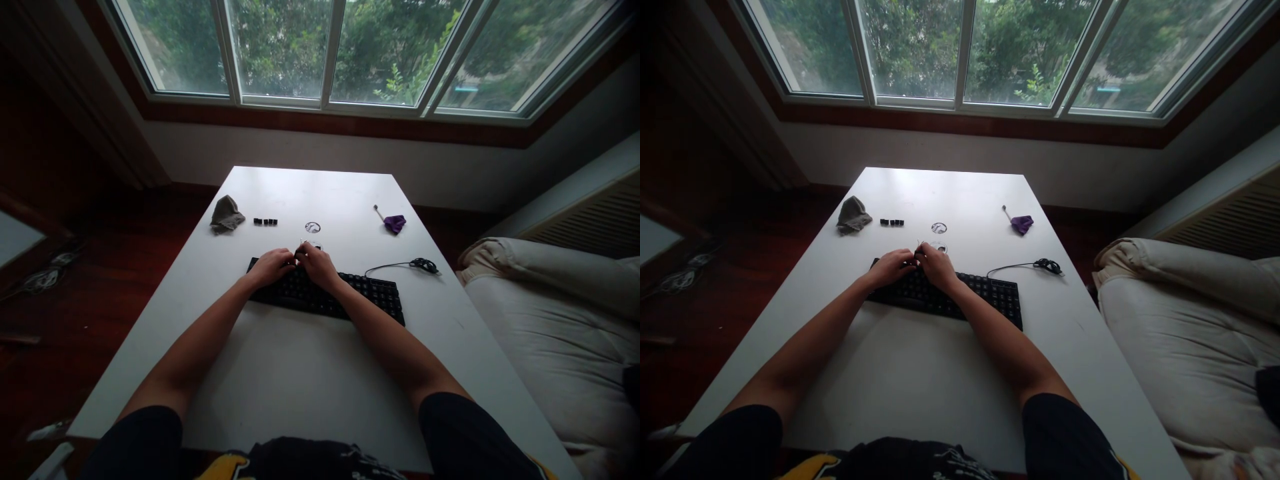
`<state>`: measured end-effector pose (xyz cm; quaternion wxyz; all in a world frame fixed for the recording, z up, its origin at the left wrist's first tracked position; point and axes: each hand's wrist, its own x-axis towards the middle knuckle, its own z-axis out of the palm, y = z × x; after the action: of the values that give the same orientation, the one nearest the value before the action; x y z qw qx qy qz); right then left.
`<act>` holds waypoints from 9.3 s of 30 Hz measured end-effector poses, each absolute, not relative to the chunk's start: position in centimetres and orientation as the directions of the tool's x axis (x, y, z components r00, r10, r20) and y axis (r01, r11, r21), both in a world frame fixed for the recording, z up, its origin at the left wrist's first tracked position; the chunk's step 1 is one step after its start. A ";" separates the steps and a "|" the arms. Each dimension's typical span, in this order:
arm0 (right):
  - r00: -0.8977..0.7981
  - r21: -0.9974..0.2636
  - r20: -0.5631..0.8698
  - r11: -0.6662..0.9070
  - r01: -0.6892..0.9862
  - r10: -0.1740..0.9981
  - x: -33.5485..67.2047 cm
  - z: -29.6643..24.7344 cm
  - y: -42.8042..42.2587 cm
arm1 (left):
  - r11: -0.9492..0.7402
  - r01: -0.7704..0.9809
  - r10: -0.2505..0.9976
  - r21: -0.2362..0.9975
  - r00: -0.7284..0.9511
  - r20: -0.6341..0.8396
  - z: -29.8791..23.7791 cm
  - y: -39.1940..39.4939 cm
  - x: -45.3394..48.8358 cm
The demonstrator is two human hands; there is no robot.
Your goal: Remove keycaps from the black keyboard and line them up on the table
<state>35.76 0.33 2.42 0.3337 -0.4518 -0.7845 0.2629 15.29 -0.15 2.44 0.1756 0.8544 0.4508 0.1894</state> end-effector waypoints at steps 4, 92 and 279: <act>-0.291 -0.838 0.210 0.325 0.439 0.933 36.0 2.2 0.6 | -0.505 0.708 0.856 0.493 0.486 0.179 2.2 -0.3 15.8; -0.444 -0.988 0.028 -0.043 -0.150 0.895 38.1 1.3 -11.4 | -0.225 0.929 0.945 0.293 0.135 0.296 -0.8 16.1 14.5; -0.377 -0.663 0.489 0.616 0.425 0.787 42.6 0.1 -9.8 | -0.328 0.916 0.915 0.229 0.249 0.317 -0.5 15.7 16.5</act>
<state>42.61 -9.82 0.14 0.4099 -0.3787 -0.8000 0.2206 16.49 15.71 -0.51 -0.0014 0.7902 0.5795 0.1993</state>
